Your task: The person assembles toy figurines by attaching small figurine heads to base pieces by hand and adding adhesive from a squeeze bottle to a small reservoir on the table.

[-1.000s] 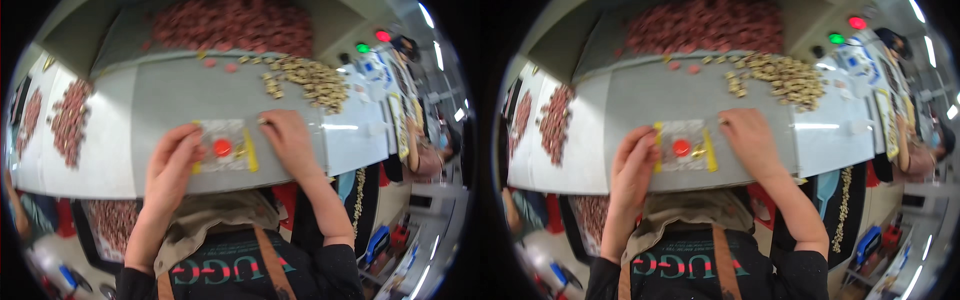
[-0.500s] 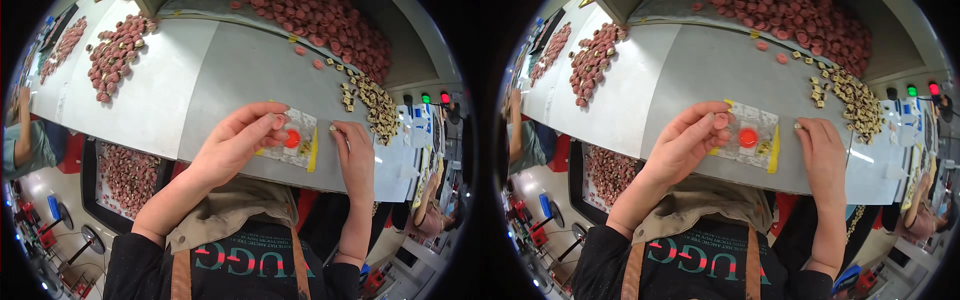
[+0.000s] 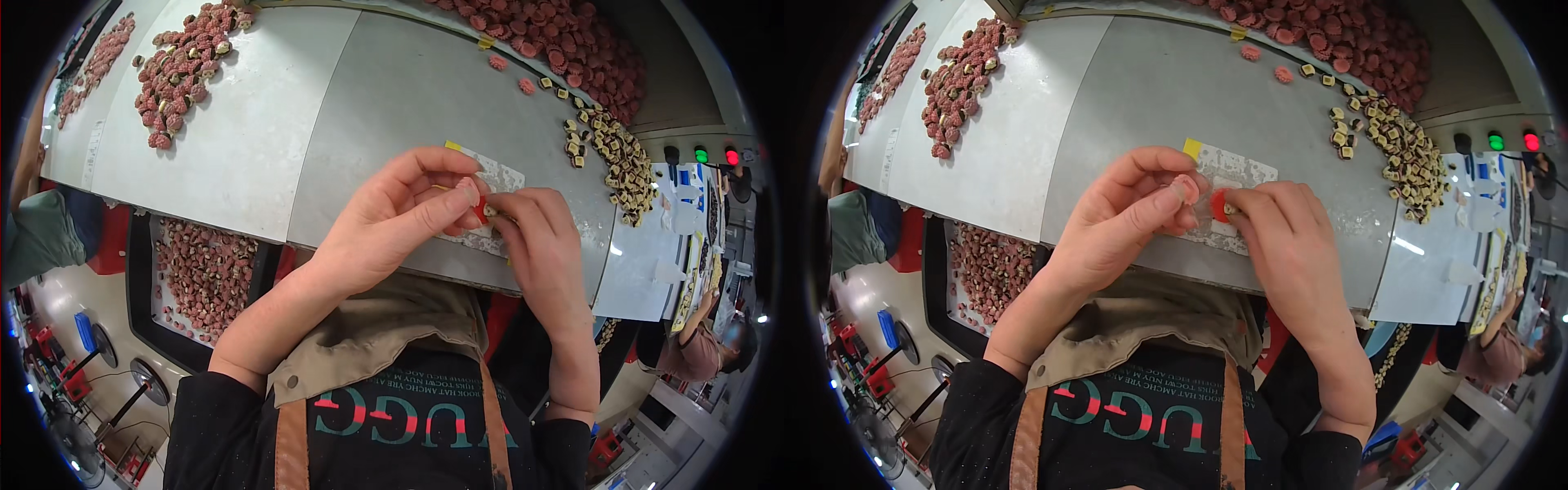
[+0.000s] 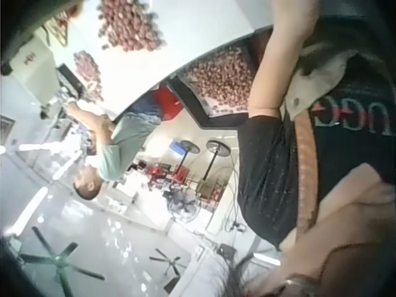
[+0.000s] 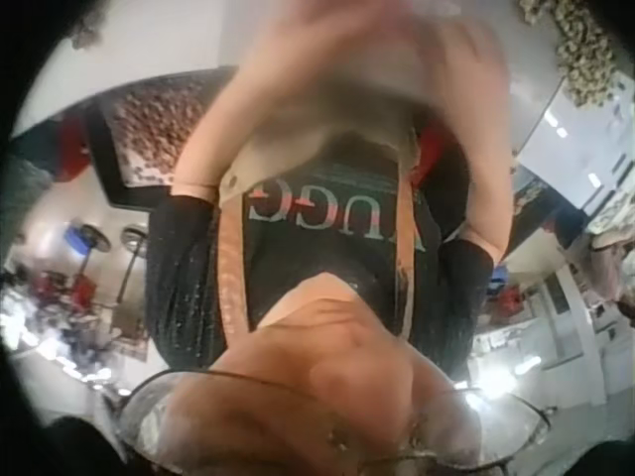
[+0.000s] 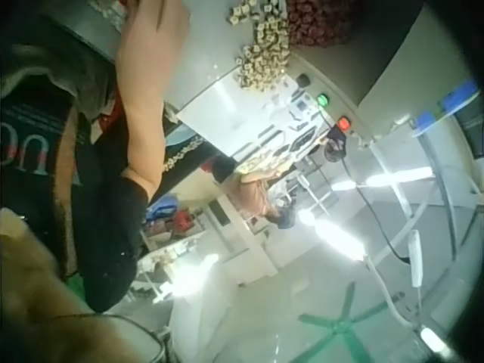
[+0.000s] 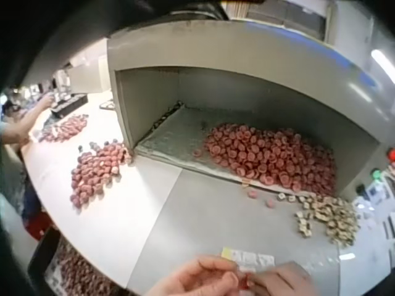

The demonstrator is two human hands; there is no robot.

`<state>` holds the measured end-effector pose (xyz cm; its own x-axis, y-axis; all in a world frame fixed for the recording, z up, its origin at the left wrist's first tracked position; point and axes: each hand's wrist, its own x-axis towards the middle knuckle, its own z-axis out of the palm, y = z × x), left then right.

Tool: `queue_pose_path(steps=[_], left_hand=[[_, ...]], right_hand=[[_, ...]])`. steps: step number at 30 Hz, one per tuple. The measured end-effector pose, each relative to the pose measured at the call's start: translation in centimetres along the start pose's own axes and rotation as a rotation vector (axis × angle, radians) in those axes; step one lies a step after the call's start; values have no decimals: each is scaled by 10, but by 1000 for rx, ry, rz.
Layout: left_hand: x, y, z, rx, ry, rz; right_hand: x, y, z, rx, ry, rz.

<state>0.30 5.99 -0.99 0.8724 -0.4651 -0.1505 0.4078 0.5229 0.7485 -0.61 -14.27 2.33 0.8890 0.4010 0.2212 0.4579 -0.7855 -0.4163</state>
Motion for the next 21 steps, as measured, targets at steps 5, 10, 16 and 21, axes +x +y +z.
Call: queue_pose_path(steps=[5,10,16,21], left_hand=[[3,-5,2,3,42,72],[1,3,-1,-56,-7,6],[3,-1,3,-81,22,72],[2,2,6,-3,23,-35]], right_hand=[[2,1,8,-89,38,-55],[1,1,8,-100,42,-37],[-8,-3,1,430,26,304],[-5,-10,12,825,256,242]])
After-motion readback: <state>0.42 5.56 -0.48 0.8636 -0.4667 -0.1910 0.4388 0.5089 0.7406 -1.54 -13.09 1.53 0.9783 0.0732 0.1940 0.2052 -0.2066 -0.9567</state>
